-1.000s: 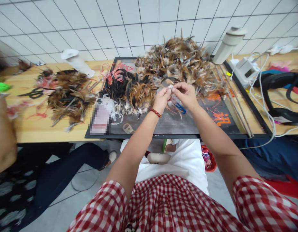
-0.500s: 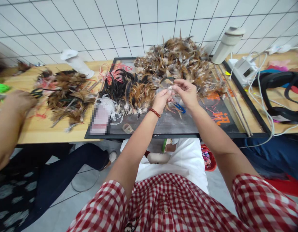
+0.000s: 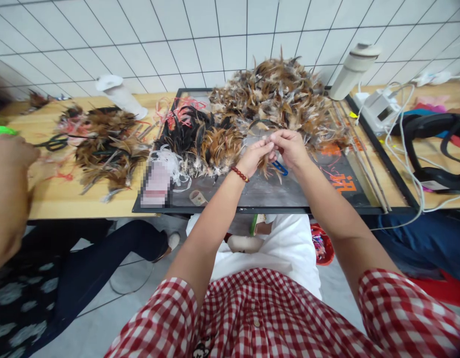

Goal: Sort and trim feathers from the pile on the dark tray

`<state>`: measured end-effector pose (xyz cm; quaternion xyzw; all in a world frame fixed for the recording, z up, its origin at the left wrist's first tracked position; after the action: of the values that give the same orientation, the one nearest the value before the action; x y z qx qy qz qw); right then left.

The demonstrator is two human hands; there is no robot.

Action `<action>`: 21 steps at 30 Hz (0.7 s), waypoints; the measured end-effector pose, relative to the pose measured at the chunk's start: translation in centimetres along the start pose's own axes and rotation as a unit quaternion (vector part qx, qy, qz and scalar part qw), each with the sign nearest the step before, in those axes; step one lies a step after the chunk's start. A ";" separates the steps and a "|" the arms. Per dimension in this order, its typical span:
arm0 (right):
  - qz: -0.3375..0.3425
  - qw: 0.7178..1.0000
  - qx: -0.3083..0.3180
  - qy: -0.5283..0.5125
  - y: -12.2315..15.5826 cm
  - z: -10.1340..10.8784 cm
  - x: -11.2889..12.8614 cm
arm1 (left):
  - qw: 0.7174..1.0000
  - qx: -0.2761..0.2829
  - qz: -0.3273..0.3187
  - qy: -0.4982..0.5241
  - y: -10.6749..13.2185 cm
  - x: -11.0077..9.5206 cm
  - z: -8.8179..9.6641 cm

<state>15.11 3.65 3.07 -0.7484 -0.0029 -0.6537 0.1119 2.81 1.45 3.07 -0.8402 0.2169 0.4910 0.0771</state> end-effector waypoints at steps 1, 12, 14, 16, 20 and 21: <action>0.008 1.000 -0.009 0.011 -0.1 0.0 0.0 | 1.000 -0.005 -0.004 -0.002 0.0 0.0 0.0; 0.020 0.940 -0.054 0.336 0.0 1.2 1.8 | 0.974 -0.175 -0.147 0.006 -1.4 -0.7 3.3; -0.041 0.876 0.023 0.480 0.5 1.5 1.9 | 0.957 -0.213 -0.194 0.025 -1.5 -1.3 4.1; -0.095 0.798 0.077 0.590 1.1 1.6 1.8 | 0.945 -0.238 -0.223 0.038 -1.4 -1.7 4.5; -0.141 0.712 0.074 0.684 1.7 1.3 2.1 | 0.932 -0.256 -0.252 0.042 -1.3 -1.9 4.7; -0.144 0.700 0.056 0.698 1.8 1.3 2.2 | 0.931 -0.257 -0.257 0.040 -1.3 -2.0 4.6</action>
<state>17.03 1.83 4.80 -0.0609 -0.0678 -0.9954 0.0279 -1.11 4.76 2.30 -0.8773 -0.1368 0.4593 -0.0266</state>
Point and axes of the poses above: each hand's wrist, its own y-axis away from the middle knuckle, its own z-axis out of the back of the hand, x = y × z, the point moved 4 cm from there along -y, towards the middle knuckle, and after that the axes turned 3 degrees about y, right-handed, at the moved point
